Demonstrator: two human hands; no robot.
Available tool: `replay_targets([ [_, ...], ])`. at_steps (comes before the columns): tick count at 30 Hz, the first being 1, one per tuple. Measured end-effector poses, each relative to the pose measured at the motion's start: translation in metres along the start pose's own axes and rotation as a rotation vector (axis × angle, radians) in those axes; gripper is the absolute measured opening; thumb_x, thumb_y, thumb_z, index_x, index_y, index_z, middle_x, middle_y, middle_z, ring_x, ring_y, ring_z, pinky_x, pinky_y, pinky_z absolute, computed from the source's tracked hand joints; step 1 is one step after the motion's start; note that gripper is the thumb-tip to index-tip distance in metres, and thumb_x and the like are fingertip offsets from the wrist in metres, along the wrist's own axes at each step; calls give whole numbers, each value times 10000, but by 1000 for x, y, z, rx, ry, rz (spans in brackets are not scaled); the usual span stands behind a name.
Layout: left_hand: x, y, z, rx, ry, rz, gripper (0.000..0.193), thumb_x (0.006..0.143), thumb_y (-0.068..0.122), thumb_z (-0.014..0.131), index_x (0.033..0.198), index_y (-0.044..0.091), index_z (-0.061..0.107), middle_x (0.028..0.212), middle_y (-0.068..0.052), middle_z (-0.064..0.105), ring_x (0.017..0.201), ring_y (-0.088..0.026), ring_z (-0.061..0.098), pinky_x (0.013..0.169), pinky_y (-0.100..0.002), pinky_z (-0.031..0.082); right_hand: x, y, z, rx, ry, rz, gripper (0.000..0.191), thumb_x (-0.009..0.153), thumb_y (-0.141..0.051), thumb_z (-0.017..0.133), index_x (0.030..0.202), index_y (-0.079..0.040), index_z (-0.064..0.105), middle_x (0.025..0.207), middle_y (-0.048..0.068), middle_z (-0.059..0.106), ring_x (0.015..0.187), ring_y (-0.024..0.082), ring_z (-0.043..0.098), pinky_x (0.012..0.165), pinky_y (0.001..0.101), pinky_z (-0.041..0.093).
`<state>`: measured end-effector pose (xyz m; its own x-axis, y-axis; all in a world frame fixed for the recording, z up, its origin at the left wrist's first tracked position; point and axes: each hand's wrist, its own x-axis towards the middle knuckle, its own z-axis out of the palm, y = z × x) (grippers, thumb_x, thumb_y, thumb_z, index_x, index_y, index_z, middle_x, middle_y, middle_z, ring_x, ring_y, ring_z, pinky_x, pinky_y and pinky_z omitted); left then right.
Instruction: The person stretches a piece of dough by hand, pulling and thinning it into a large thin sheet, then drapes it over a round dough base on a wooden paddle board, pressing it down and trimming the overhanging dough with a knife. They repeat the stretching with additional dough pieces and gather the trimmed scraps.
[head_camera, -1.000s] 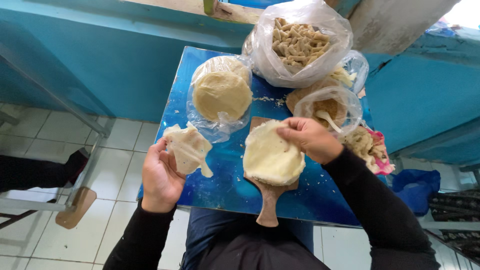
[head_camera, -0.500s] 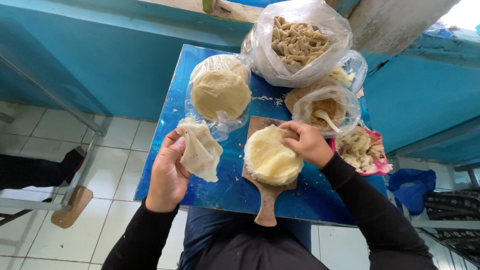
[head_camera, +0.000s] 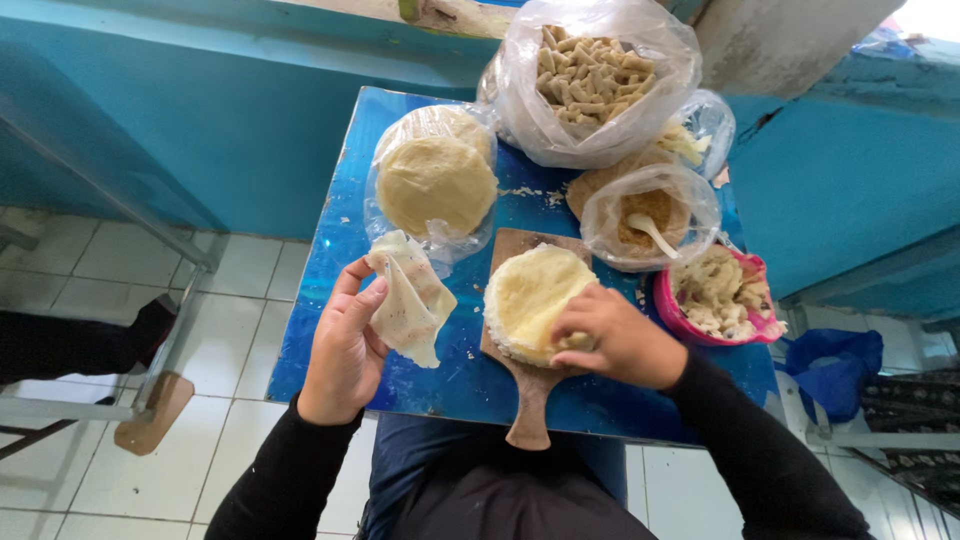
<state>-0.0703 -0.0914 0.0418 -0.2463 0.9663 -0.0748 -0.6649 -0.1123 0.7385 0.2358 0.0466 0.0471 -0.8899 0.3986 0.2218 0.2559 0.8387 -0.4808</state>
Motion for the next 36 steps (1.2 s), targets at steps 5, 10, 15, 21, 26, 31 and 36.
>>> replay_targets([
  [5, 7, -8, 8, -7, -45, -39, 443, 987, 172, 577, 1397, 81, 437, 1252, -146, 661, 1101, -252, 701, 869, -426, 605, -6, 0, 11, 46, 1, 49, 125, 788, -177, 811, 881, -135, 739, 848, 14, 698, 935, 257, 608, 838, 385, 467],
  [10, 11, -14, 16, 14, -87, -63, 438, 1000, 161, 579, 1406, 72, 438, 1252, -141, 665, 1097, -229, 704, 879, -384, 603, -9, 3, 13, 152, 29, 48, 129, 803, -160, 786, 915, -130, 731, 856, -10, 729, 934, 237, 635, 829, 353, 495],
  [15, 18, -16, 27, 75, -100, -84, 432, 994, 168, 572, 1397, 76, 445, 1237, -119, 669, 1072, -211, 709, 856, -381, 611, -5, -4, 18, 77, 54, 138, 148, 804, -240, 808, 879, -130, 743, 852, 20, 695, 898, 241, 621, 809, 365, 479],
  [21, 23, -26, 32, 110, -159, -58, 424, 1029, 168, 577, 1426, 78, 459, 1180, -102, 694, 993, -140, 704, 762, -260, 565, 0, -10, 28, -38, 104, 125, 108, 849, -234, 755, 867, -132, 728, 884, 17, 691, 942, 252, 609, 837, 379, 437],
  [26, 28, -30, 31, 141, -180, -37, 416, 1054, 173, 583, 1437, 64, 465, 1174, -93, 700, 942, -114, 681, 684, -223, 512, -2, -12, 26, -57, 102, 114, 111, 868, -234, 742, 886, -128, 716, 883, 15, 685, 953, 241, 608, 834, 376, 432],
  [31, 33, -29, 36, 202, -189, -19, 420, 1004, 157, 573, 1388, 64, 431, 1184, -100, 701, 1029, -154, 717, 823, -302, 613, -9, -18, 20, -38, 64, 63, 136, 810, -270, 780, 853, -146, 745, 857, 5, 685, 924, 241, 610, 804, 390, 418],
  [36, 40, -29, 58, 714, -312, 124, 428, 1030, 152, 589, 1421, 52, 449, 1116, -165, 759, 905, -239, 701, 729, -326, 571, -4, -13, 11, 695, 147, 443, 378, 915, -428, 641, 1076, -95, 720, 1032, 48, 734, 988, 193, 710, 896, 345, 547],
])
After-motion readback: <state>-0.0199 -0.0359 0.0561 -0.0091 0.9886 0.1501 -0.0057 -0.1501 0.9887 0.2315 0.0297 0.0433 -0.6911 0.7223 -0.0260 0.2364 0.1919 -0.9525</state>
